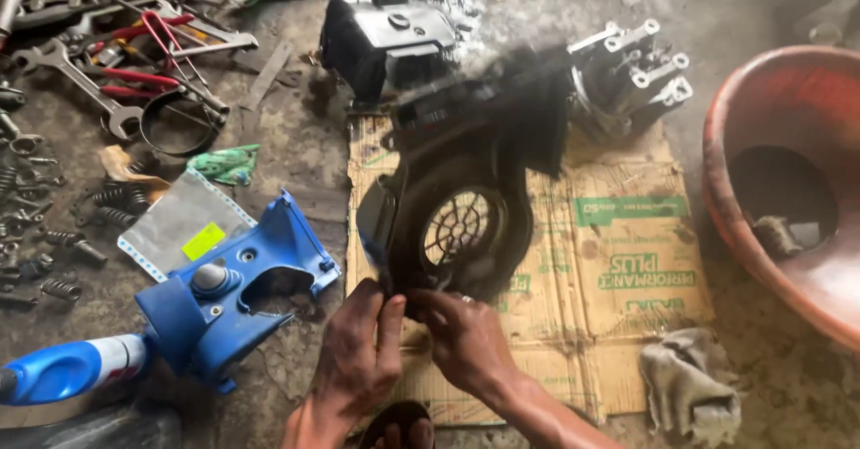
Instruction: Cleaning automotive engine components with a cloth.
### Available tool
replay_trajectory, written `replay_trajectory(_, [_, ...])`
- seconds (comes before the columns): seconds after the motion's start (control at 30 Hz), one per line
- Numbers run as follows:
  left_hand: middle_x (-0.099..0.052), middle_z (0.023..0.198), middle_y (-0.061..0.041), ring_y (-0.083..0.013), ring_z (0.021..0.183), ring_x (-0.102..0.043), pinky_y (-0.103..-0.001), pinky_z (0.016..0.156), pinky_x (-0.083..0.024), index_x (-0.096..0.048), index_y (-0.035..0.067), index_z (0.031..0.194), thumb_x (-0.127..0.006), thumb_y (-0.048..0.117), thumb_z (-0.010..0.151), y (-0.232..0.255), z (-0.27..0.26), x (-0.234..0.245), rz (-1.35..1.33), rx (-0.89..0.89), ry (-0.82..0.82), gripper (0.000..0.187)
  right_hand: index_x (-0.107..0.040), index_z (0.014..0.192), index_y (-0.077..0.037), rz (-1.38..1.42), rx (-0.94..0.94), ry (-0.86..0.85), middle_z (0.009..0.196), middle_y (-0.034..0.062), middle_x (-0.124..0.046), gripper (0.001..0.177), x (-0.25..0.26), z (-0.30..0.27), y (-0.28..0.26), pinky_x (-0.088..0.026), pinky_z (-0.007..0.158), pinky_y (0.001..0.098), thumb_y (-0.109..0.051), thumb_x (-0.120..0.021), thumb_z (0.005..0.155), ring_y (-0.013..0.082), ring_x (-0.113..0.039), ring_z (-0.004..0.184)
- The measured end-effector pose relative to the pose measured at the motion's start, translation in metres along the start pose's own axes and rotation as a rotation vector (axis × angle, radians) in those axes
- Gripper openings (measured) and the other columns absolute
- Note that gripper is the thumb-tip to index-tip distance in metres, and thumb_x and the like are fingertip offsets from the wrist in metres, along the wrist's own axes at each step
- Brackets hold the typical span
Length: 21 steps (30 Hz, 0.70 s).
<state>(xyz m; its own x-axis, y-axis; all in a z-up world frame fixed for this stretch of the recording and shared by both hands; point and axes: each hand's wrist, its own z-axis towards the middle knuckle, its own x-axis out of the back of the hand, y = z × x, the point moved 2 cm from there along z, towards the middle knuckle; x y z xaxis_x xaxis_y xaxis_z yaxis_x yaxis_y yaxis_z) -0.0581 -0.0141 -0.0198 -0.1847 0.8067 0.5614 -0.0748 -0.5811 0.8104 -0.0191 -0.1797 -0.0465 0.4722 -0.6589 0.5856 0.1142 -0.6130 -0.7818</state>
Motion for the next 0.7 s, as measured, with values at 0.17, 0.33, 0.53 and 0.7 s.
replay_trajectory(0.17, [-0.058,0.075,-0.013,-0.0293,0.065,-0.058,-0.041,0.058,-0.049,-0.055,0.004,0.09,-0.05,0.019,0.103,-0.01,-0.002,0.007,0.012,0.024,-0.048,0.021,-0.072,0.12,-0.012,-0.266,0.204,-0.077,0.117,0.0139,-0.074,0.043,0.016,0.011,0.058,-0.062,0.085,0.0375,0.009,-0.059,0.084,0.0269,-0.074,0.101])
replay_trajectory(0.33, [-0.055,0.066,-0.013,-0.0279,0.056,-0.055,-0.041,0.054,-0.043,-0.053,0.002,0.081,-0.055,0.022,0.102,-0.015,0.009,0.017,-0.006,0.073,0.078,0.029,-0.074,0.117,-0.014,-0.485,0.188,-0.091,0.121,0.0111,-0.074,0.05,0.062,0.027,0.048,-0.061,0.088,0.0397,0.012,-0.06,0.077,0.0256,-0.073,0.102])
replay_trajectory(0.53, [-0.058,0.058,-0.012,-0.026,0.05,-0.058,-0.04,0.05,-0.044,-0.054,0.003,0.075,-0.055,0.024,0.101,-0.038,0.022,0.027,-0.061,0.255,0.041,0.034,-0.078,0.108,-0.019,-0.271,0.134,0.28,0.099,0.0077,-0.081,0.039,0.133,0.039,0.033,-0.067,0.078,0.0324,0.008,-0.055,0.09,0.0188,-0.08,0.088])
replay_trajectory(0.7, [-0.061,0.058,-0.013,-0.0268,0.051,-0.063,-0.041,0.051,-0.047,-0.055,0.003,0.074,-0.057,0.025,0.099,-0.037,0.033,0.029,-0.057,0.321,-0.011,0.033,-0.066,0.128,-0.022,-0.818,0.169,-0.208,0.13,0.01,-0.066,0.059,0.088,0.039,0.025,-0.056,0.096,0.0507,0.007,-0.053,0.078,0.0299,-0.067,0.117])
